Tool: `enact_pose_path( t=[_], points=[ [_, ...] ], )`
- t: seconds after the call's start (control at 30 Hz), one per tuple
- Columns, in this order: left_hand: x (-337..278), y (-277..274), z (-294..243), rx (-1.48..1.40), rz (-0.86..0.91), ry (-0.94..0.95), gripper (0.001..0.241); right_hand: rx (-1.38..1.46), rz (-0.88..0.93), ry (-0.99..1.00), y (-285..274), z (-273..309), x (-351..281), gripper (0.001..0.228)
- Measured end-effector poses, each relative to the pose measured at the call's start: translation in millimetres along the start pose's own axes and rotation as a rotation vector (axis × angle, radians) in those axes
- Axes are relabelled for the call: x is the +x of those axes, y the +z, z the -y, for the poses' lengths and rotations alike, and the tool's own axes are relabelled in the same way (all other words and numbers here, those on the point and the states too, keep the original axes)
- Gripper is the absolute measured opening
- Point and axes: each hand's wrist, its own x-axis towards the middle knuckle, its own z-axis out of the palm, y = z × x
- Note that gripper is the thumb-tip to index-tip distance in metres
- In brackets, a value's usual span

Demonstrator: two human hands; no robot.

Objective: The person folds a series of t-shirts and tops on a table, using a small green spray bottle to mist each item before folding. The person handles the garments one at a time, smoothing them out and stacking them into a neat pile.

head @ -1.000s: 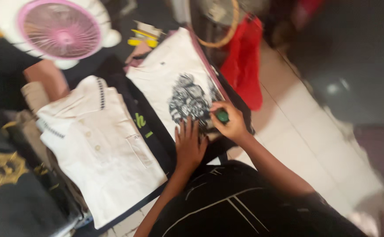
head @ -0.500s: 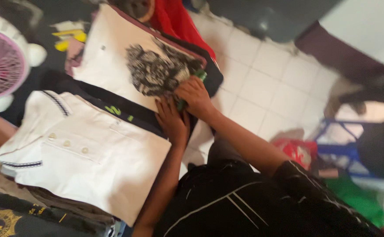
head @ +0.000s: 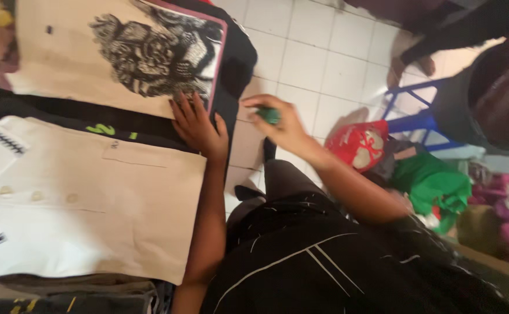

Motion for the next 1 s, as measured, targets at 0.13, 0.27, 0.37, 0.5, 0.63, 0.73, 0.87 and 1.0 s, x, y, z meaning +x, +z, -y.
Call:
enact_pose_path(
  t=[0.13, 0.27, 0.37, 0.5, 0.63, 0.73, 0.87, 1.0],
  points=[
    [-1, -5, -3, -0.055, 0.012, 0.06, 0.072, -0.224, -0.145, 0.161, -60, 0, -59, 0.026],
    [-4, -16, -9, -0.081, 0.005, 0.119, 0.073, -0.038, -0.084, 0.464, -66, -33, -84, 0.039],
    [-4, -13, -12, -0.122, 0.026, 0.127, 0.074, 0.035, 0.041, 0.478, -53, -57, -94, 0.065],
    [-9, 2, -2, -0.125, -0.059, 0.13, 0.074, 0.196, 0.212, 0.5, -28, -66, -87, 0.064],
    [-6, 20, -1, -0.085, -0.096, 0.068, 0.079, 0.164, 0.298, 0.479, -15, -42, -59, 0.072],
    [-13, 25, 1, -0.098, -0.085, 0.046, 0.079, 0.166, 0.285, 0.564, -5, -19, -49, 0.08],
    [-11, 34, 5, -0.11, -0.186, 0.096, 0.076, 0.178, 0.286, 0.542, -2, -12, -35, 0.082],
    [-15, 38, 2, -0.037, -0.206, 0.059, 0.075, 0.261, 0.283, 0.53, -3, -15, -31, 0.081]
  ],
)
